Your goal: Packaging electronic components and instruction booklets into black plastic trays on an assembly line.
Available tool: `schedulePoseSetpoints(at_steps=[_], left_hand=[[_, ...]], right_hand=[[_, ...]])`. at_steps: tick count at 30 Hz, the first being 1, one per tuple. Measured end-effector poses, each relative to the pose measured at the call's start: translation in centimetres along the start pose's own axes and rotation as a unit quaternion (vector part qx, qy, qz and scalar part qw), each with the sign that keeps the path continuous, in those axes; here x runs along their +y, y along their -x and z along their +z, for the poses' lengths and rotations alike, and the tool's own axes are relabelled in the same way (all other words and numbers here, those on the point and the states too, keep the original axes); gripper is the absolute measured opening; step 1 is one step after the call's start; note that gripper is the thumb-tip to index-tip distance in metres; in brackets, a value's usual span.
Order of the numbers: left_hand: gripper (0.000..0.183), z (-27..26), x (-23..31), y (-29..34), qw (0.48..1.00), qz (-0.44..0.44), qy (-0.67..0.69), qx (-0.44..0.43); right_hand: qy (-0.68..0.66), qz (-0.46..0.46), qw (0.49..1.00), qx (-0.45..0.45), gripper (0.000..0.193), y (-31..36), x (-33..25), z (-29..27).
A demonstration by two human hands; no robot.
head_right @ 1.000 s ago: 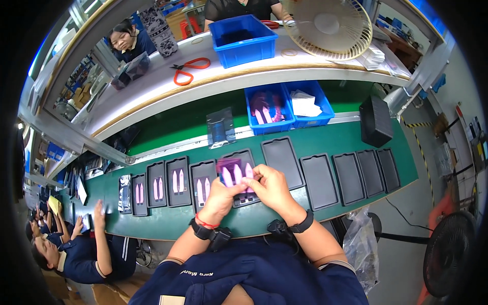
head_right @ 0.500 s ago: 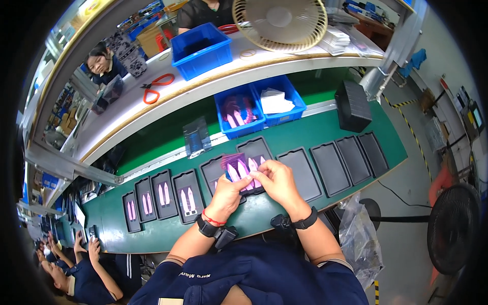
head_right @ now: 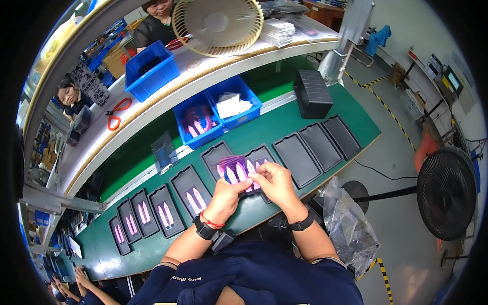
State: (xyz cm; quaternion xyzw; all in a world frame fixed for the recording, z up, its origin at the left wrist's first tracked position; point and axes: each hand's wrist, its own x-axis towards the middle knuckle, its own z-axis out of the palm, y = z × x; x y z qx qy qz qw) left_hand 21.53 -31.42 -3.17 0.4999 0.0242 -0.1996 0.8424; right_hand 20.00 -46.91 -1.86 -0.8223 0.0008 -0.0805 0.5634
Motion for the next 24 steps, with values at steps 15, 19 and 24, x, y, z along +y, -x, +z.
schedulePoseSetpoints(at_steps=[15,19,24], left_hand=[[0.026,2.8,-1.1,-1.3,1.0,-0.013,-0.006,0.006],[0.026,3.9,-1.1,-1.2,0.999,-0.009,-0.013,-0.03],[0.019,3.2,-0.3,-1.2,0.999,-0.025,0.016,-0.025]], right_hand=[[-0.016,-0.025,0.997,0.074,0.021,-0.8,1.5,-3.9],[-0.13,0.015,0.989,0.063,0.007,-1.8,2.6,-5.0],[0.01,0.097,0.975,0.199,0.013,-6.2,9.2,-15.7]])
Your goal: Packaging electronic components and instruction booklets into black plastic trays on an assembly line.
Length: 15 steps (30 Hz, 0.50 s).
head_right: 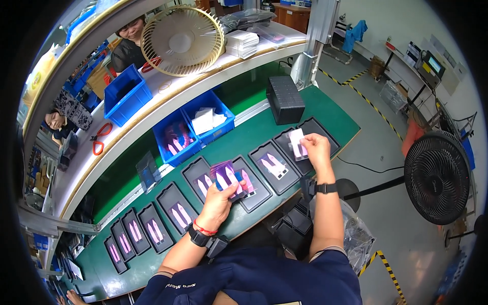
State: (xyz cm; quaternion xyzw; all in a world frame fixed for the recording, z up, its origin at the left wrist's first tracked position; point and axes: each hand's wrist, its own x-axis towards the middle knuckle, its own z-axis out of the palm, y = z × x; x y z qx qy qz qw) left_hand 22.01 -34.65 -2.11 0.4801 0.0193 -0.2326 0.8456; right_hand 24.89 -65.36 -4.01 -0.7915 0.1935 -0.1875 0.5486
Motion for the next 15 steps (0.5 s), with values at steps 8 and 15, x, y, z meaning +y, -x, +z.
schedulePoseSetpoints(at_steps=[8,15], left_hand=[[0.025,0.7,-0.7,-0.2,0.999,0.02,-0.041,0.028],[0.023,-0.3,0.5,-0.2,0.999,0.015,-0.004,-0.029]], right_hand=[[0.002,-0.158,0.981,-0.113,0.021,9.2,-6.0,7.2],[-0.232,-0.052,0.967,-0.095,0.003,7.2,-4.2,6.4]])
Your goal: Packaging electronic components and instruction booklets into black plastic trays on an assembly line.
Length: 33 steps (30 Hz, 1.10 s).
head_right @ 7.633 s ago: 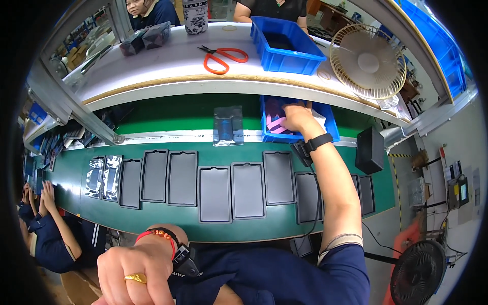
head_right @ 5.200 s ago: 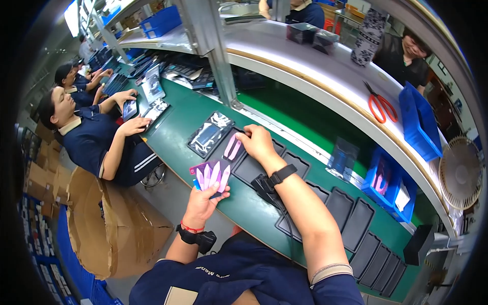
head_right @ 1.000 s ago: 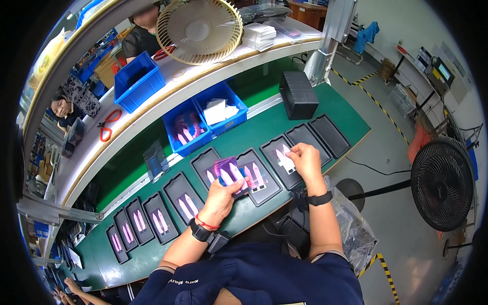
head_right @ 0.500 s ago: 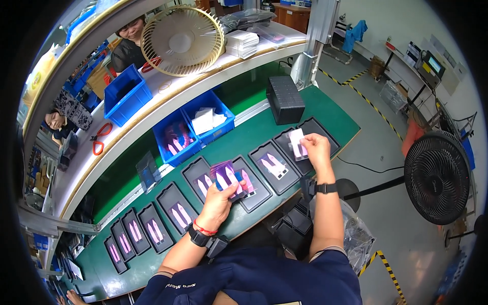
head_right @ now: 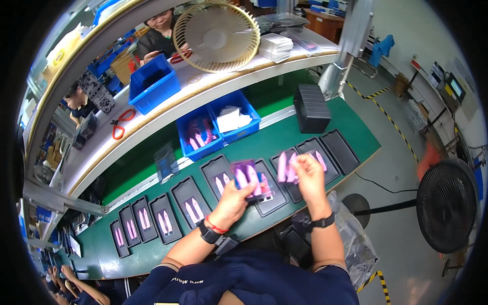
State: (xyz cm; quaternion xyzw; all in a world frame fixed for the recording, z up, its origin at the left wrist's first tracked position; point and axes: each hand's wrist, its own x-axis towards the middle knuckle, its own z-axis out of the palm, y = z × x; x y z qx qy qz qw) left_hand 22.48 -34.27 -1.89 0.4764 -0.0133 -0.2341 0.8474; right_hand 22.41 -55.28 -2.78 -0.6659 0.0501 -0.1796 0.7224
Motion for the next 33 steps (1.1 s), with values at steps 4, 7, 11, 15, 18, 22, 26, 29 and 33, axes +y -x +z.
schedulePoseSetpoints(at_steps=[4,7,11,15,18,22,26,29,33], left_hand=[[0.022,-3.3,5.5,0.0,0.983,0.078,-0.155,0.057],[0.024,-6.9,9.6,-2.7,0.966,0.147,-0.148,0.152],[0.029,-13.8,13.4,-7.3,0.91,0.198,-0.284,0.228],[0.055,-12.0,13.0,-10.5,0.724,0.205,-0.585,0.302],[0.066,-11.6,13.1,-10.9,0.716,0.148,-0.618,0.289],[0.059,-12.3,12.8,-11.4,0.684,0.104,-0.677,0.251],[0.048,-10.5,12.6,-10.9,0.666,0.103,-0.697,0.245],[0.042,-10.0,12.8,-10.2,0.663,0.072,-0.706,0.236],[0.033,-9.1,12.1,-7.5,0.653,0.196,-0.698,0.219]], right_hand=[[0.12,-0.084,0.982,0.12,0.007,-5.8,0.5,-9.3],[0.296,-0.039,0.934,0.195,0.011,-9.3,2.8,-17.5],[0.496,-0.038,0.854,0.153,0.013,-10.5,3.5,-17.2],[0.526,-0.063,0.839,0.122,0.03,-9.3,4.1,-17.0],[0.526,-0.063,0.841,0.108,0.033,-8.4,4.2,-14.9],[0.607,-0.066,0.779,0.141,0.033,-6.6,2.2,-10.1],[0.49,-0.208,0.844,0.066,0.034,-7.2,-1.2,-2.8],[0.401,-0.109,0.906,-0.083,0.039,-8.7,-4.4,6.4],[0.489,-0.109,0.855,-0.137,0.051,-14.0,-2.7,14.5]])
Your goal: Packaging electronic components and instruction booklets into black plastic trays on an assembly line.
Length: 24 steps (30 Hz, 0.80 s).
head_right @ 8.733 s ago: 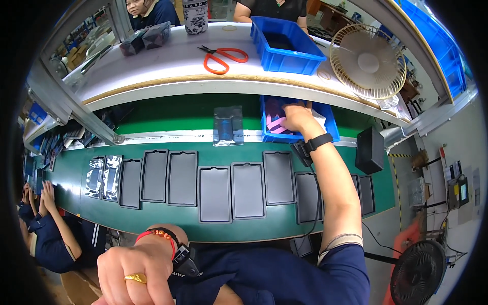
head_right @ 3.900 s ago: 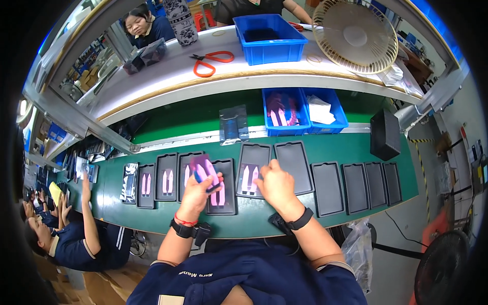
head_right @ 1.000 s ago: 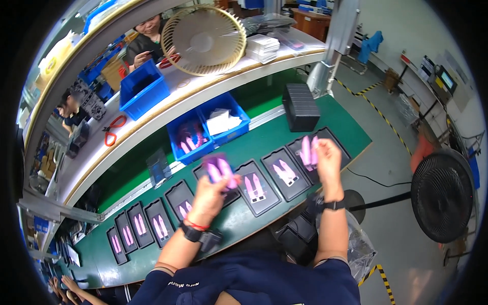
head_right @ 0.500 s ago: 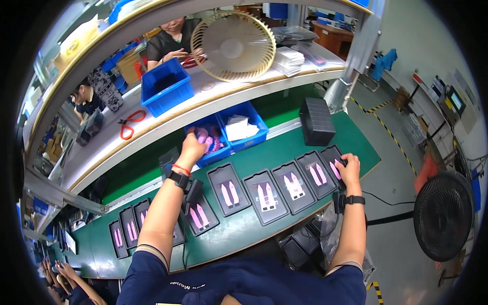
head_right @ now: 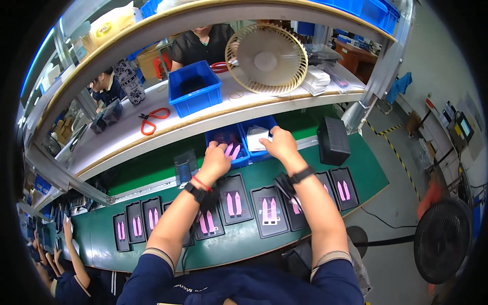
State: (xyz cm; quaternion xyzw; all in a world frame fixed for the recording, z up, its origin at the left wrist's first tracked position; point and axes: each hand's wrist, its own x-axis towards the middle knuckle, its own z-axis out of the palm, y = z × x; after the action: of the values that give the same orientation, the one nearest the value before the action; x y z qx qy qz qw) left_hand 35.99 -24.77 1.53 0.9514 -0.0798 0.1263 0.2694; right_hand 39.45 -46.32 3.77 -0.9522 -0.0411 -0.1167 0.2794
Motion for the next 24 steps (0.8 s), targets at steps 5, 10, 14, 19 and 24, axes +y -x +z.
schedulePoseSetpoints(at_steps=[5,10,14,19,24], left_hand=[[0.034,-3.6,0.0,5.9,0.994,0.063,0.089,0.025],[0.026,-7.3,-0.8,11.3,0.985,0.021,0.173,-0.003],[0.021,-7.7,-2.0,13.6,0.977,-0.016,0.212,-0.017],[0.018,-7.1,-2.3,14.3,0.972,0.001,0.235,-0.017],[0.017,-6.7,-2.5,14.8,0.964,0.007,0.264,-0.027]], right_hand=[[0.068,0.06,0.992,-0.091,0.064,-4.3,-2.4,3.3],[0.095,0.041,0.99,-0.099,0.068,-5.5,-1.5,4.0],[0.036,0.073,0.994,-0.072,0.057,-5.2,-0.7,3.9],[-0.035,0.048,0.998,0.003,0.04,-5.0,1.1,3.9],[-0.016,0.042,0.999,0.009,0.036,-4.4,0.4,3.7]])
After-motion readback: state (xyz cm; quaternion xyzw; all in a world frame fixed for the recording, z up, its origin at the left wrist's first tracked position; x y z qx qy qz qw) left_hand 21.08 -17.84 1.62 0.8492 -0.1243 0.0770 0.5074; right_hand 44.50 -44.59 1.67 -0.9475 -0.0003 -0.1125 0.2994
